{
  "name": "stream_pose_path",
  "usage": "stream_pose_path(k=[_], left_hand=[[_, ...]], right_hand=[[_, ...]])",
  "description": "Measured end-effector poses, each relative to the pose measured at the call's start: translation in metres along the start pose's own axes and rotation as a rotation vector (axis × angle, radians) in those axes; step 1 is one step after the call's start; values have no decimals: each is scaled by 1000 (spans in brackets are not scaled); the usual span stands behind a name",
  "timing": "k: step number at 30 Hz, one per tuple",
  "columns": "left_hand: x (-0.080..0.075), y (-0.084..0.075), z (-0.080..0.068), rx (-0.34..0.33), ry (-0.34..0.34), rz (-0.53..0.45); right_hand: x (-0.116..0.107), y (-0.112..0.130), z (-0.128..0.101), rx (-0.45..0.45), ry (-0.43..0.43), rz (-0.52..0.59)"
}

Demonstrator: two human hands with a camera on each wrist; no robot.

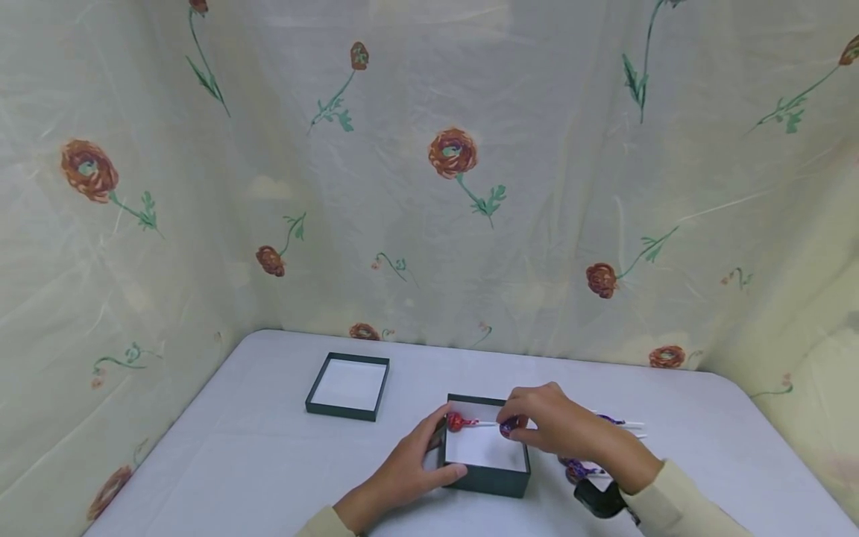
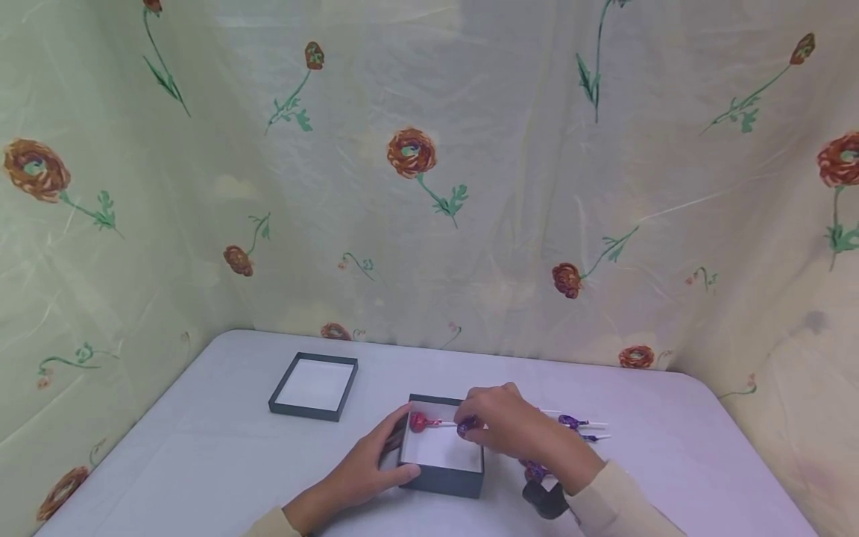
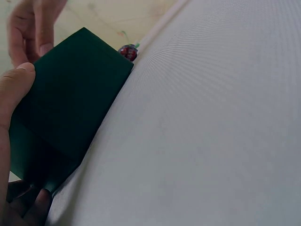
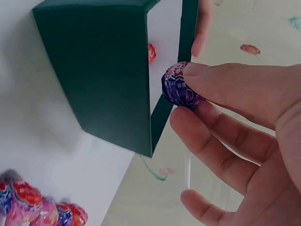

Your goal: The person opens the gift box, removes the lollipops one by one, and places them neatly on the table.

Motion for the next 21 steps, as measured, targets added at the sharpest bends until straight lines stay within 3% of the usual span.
stream_pose_path(k=[5,21], left_hand=[[1,0,1,6,-1,3],[0,0,0,16,-4,2]], right_hand=[[-5,-10,-9,46,-17,7],[-18,-30,-36,68,-82,73]])
Point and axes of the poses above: each hand's wrist, its own z-axis towards the middle knuckle, its own x-axis out of the palm, y = z × x, the point moved 7 cm from there along z, towards the middle knuckle, and after that the axes turned 10 degrees about z, right-handed, at the moved point
